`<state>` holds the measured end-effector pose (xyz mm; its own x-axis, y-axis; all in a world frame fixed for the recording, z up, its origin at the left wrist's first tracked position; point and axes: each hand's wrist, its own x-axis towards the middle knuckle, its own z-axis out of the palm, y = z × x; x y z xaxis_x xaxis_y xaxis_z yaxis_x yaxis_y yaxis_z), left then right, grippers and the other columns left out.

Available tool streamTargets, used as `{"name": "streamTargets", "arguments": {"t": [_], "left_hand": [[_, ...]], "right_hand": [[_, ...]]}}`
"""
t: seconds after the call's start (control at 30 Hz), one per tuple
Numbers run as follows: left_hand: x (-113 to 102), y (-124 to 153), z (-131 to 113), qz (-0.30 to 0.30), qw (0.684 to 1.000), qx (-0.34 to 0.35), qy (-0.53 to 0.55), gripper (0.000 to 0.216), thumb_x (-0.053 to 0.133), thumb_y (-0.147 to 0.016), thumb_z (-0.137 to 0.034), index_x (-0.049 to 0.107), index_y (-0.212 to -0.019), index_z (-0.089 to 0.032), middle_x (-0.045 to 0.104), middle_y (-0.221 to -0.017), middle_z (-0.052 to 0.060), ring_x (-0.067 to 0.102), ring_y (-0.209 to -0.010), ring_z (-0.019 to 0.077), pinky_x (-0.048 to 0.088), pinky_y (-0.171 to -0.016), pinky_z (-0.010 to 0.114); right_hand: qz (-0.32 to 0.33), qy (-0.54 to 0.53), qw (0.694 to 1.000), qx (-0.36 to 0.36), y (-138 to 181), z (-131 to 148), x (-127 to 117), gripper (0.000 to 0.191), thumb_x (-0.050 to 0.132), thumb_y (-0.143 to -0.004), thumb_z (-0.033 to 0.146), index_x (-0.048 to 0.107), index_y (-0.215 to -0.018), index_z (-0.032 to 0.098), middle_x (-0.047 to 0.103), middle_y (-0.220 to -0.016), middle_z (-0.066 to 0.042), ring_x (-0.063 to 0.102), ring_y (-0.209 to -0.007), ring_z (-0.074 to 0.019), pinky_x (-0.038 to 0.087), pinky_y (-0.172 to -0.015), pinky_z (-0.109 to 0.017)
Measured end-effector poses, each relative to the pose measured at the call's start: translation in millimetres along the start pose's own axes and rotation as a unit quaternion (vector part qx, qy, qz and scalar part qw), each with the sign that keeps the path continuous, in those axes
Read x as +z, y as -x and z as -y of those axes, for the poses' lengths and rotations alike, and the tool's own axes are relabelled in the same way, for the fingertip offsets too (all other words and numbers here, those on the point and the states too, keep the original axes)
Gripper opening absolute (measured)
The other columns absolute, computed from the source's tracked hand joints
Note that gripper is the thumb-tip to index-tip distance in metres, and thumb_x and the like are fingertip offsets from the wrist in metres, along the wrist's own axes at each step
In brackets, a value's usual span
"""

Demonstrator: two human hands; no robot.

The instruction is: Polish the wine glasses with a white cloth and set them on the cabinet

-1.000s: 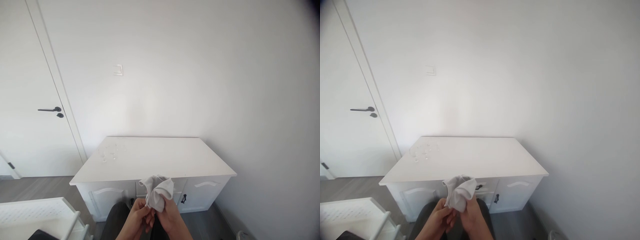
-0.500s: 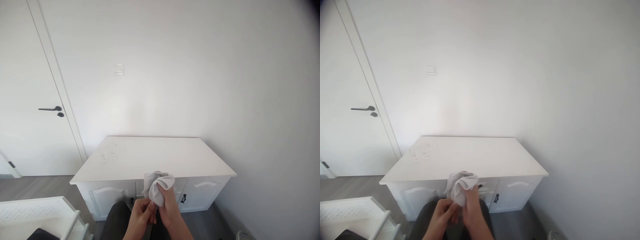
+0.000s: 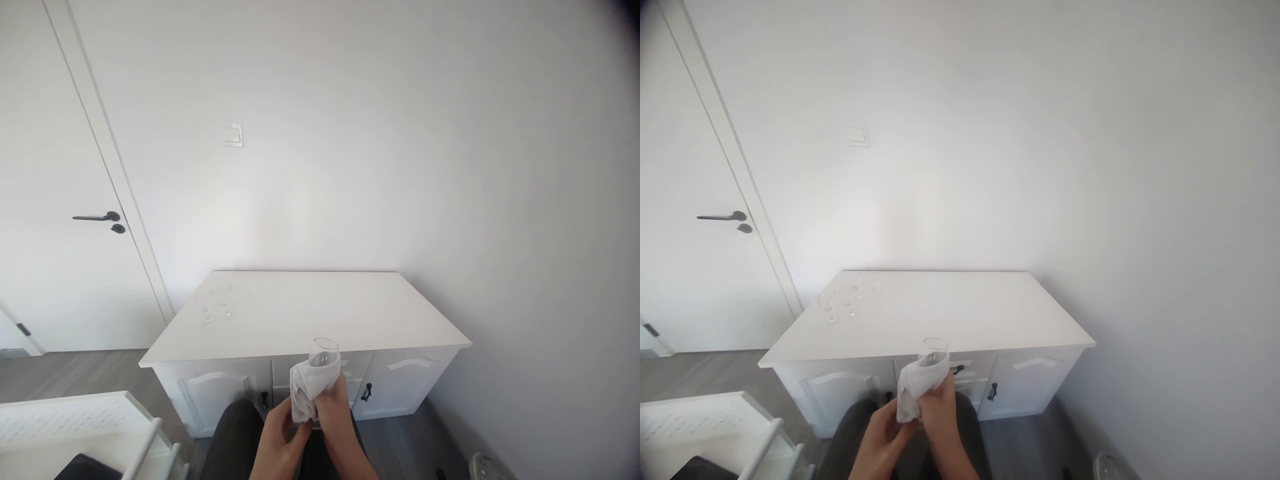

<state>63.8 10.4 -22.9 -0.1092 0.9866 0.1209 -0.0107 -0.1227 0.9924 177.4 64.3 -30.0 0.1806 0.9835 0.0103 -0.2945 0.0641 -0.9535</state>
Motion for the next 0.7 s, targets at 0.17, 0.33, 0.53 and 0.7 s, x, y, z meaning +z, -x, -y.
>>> {"name": "streamTargets", "arguments": {"t": [0.17, 0.33, 0.53, 0.7], "left_hand": [[-37, -17, -17, -0.007, 0.997, 0.055, -0.050, 0.058, 0.069, -0.092, -0.045, 0.059, -0.146, -0.027, 0.059, -0.154, 0.013, 0.053, -0.143, 0.0341, 0.040, -0.120, 0.051], [-39, -44, -41, 0.241, 0.964, -0.019, 0.107, 0.065, 0.079, -0.079, -0.064, 0.068, -0.125, -0.020, 0.078, -0.121, 0.018, 0.073, -0.112, 0.0349, 0.057, -0.097, 0.044], [-20, -50, -49, 0.101, 0.992, 0.025, -0.068, 0.030, 0.079, -0.079, -0.044, 0.069, -0.094, -0.020, 0.081, -0.091, 0.009, 0.075, -0.095, 0.0299, 0.055, -0.091, 0.040], [-18, -43, -53, 0.068, 0.984, 0.092, -0.136, 0.016, 0.072, -0.084, -0.035, 0.067, -0.093, -0.023, 0.079, -0.094, 0.006, 0.074, -0.097, 0.0279, 0.052, -0.093, 0.038]], "right_hand": [[0.081, 0.102, 0.991, 0.009, 15, 15, -8, 0.053, 0.087, -0.072, 0.043, 0.072, -0.117, 0.017, 0.076, -0.116, -0.014, 0.070, -0.109, -0.0336, 0.052, -0.102, -0.049], [0.310, 0.083, 0.947, 0.033, 35, 16, 6, 0.043, 0.082, -0.080, 0.044, 0.074, -0.118, 0.024, 0.077, -0.111, -0.009, 0.068, -0.112, -0.0310, 0.051, -0.104, -0.046], [0.259, 0.126, 0.958, 0.001, 33, 5, 13, 0.035, 0.071, -0.085, 0.038, 0.075, -0.115, 0.023, 0.075, -0.108, -0.011, 0.068, -0.107, -0.0305, 0.051, -0.101, -0.047], [0.178, 0.269, 0.942, -0.089, 33, 22, 9, 0.028, 0.059, -0.088, 0.030, 0.077, -0.106, 0.018, 0.076, -0.106, -0.016, 0.069, -0.101, -0.0318, 0.052, -0.099, -0.049]]}}
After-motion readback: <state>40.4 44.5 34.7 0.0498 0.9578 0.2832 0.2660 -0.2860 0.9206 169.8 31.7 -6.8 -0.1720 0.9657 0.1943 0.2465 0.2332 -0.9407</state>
